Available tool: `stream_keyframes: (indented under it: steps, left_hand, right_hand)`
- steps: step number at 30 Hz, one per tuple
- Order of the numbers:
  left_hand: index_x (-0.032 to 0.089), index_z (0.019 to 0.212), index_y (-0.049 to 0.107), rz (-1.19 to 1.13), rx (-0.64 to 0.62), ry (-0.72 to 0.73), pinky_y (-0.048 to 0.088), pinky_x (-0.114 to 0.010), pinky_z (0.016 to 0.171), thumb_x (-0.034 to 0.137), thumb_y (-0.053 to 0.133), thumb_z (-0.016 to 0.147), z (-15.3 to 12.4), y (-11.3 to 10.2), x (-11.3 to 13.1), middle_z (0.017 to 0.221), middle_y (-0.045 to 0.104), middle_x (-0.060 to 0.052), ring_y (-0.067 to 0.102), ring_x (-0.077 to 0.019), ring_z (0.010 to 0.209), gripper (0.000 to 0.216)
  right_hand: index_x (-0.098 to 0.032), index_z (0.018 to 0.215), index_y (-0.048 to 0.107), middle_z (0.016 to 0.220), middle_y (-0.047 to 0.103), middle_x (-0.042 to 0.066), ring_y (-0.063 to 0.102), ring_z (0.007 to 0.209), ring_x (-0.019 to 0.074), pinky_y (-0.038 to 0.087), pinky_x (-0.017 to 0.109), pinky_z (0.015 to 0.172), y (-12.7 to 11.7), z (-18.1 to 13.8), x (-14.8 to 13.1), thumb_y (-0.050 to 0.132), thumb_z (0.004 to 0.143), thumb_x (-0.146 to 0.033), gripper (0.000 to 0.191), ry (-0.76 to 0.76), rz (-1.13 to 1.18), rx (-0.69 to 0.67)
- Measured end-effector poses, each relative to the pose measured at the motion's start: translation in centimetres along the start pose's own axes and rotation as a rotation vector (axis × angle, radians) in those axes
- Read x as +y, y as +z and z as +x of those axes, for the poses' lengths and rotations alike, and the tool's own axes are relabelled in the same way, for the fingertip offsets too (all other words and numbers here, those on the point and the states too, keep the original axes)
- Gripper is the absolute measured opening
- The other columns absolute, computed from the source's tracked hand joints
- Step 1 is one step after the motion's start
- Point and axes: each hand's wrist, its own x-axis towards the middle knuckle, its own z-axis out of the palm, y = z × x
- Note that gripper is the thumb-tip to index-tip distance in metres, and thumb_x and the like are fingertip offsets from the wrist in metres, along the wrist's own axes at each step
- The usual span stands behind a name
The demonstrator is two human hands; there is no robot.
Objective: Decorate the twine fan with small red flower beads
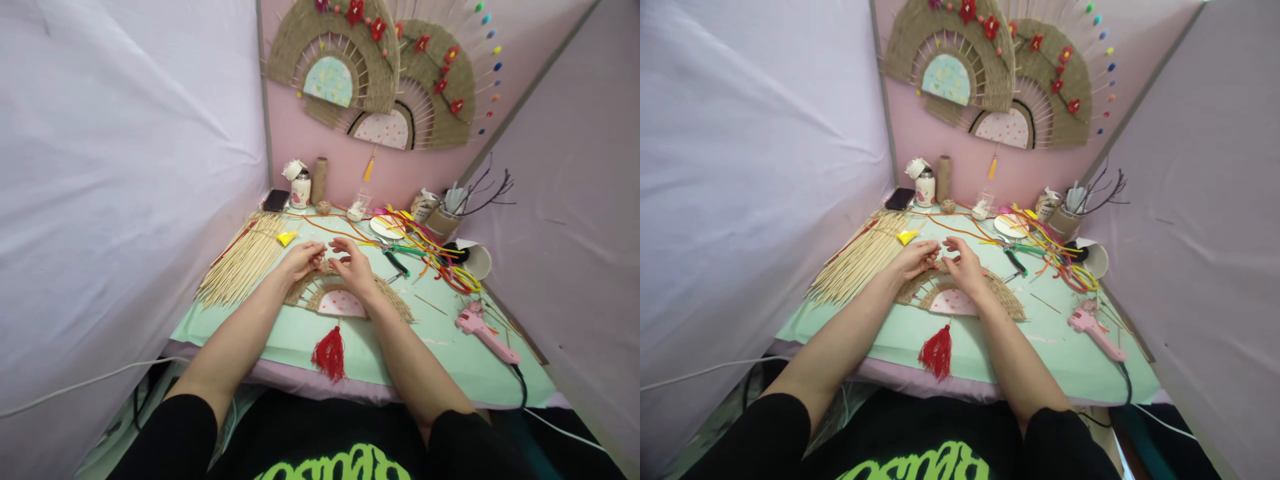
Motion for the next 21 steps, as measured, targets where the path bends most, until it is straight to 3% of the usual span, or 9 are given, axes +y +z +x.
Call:
stream_keyframes:
  steps: [3, 7, 10, 16, 21]
  left_hand:
    - [0.009, 0.079, 0.066, -0.109, 0.129, 0.048, 0.043, -0.013, 0.052, 0.011, 0.062, 0.08, 0.5, -1.2, 1.3, 0.07, 0.061, -0.003, 0.053, -0.0033, 0.058, 0.004]
    - [0.009, 0.095, 0.067, -0.293, 0.261, 0.034, 0.05, -0.015, 0.06, -0.007, 0.048, 0.07, 1.0, -2.2, 2.5, 0.074, 0.062, -0.004, 0.057, -0.0062, 0.064, 0.035]
    - [0.006, 0.1, 0.066, -0.365, 0.305, -0.009, 0.049, -0.013, 0.059, -0.012, 0.04, 0.063, 1.3, -2.5, 2.7, 0.073, 0.059, -0.005, 0.057, -0.0067, 0.065, 0.049]
    - [0.005, 0.089, 0.063, -0.407, 0.34, -0.067, 0.044, -0.011, 0.049, -0.012, 0.036, 0.068, 1.3, -3.0, 2.8, 0.07, 0.055, -0.006, 0.053, -0.0057, 0.058, 0.037]
    - [0.009, 0.076, 0.059, -0.417, 0.349, -0.119, 0.036, -0.011, 0.041, 0.009, 0.044, 0.086, 1.4, -3.4, 2.9, 0.061, 0.05, -0.003, 0.047, -0.0052, 0.049, 0.018]
  right_hand:
    - [-0.021, 0.111, 0.06, 0.116, 0.066, 0.01, 0.065, 0.094, 0.0208, 0.054, 0.034, 0.07, -1.3, 1.3, 0.1, 0.06, 0.079, -0.025, 0.032, 0.048, -0.059, 0.015]
    - [-0.021, 0.097, 0.067, 0.098, 0.072, 0.007, 0.067, 0.085, 0.0199, 0.052, 0.036, 0.08, -2.2, 5.0, 1.2, 0.063, 0.081, -0.025, 0.018, 0.109, -0.343, -0.261]
    - [-0.021, 0.089, 0.071, 0.09, 0.074, 0.006, 0.068, 0.082, 0.0205, 0.051, 0.036, 0.08, -0.8, 8.0, 2.7, 0.067, 0.076, -0.019, 0.013, 0.149, -0.429, -0.34]
    - [-0.018, 0.076, 0.071, 0.085, 0.074, 0.007, 0.066, 0.08, 0.0201, 0.048, 0.029, 0.077, 4.0, 10.7, 5.7, 0.078, 0.064, -0.017, 0.014, 0.205, -0.505, -0.381]
    - [-0.019, 0.06, 0.063, 0.066, 0.067, 0.0, 0.061, 0.068, 0.0168, 0.045, 0.027, 0.068, 4.2, 10.7, 5.7, 0.075, 0.066, -0.022, 0.014, 0.186, -0.459, -0.328]
